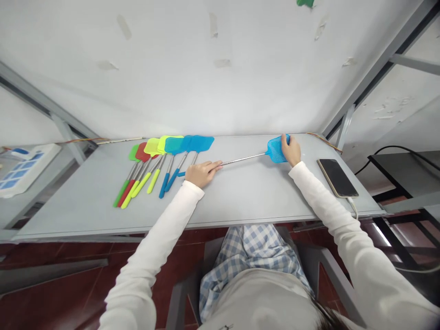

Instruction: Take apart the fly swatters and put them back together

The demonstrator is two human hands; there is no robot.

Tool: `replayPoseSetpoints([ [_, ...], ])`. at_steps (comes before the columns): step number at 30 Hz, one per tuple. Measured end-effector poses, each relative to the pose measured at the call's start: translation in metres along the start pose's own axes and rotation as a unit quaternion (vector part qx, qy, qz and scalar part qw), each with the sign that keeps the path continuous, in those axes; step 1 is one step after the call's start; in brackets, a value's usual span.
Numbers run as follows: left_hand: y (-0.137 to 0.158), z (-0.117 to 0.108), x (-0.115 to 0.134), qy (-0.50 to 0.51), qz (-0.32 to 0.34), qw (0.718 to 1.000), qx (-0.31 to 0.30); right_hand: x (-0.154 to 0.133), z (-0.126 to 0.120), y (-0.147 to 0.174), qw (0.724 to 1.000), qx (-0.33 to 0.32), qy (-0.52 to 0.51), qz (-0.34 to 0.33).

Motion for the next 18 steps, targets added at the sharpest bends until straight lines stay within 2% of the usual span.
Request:
replayPoseSetpoints([
  [8,-0.005,0.024,0.013,0.001,-0.006,0.999,-0.049,-0.015,0.005,0.024,0.998,0.01,0.05,0.02],
  [18,-0.009,0.028,0.01,-0.008,0.007,0.998,-0.06,-0.008,0.012,0.024,0.998,0.007,0.061,0.023],
])
Point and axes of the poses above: each hand's wrist, its own y-axis away from the middle knuckle, its own z-axis out of the palm, x = y × z, the point moved 10 cm from there along -y, towards the middle knuckle, and after that the axes turned 7 degrees about y, right-handed, at the moved point
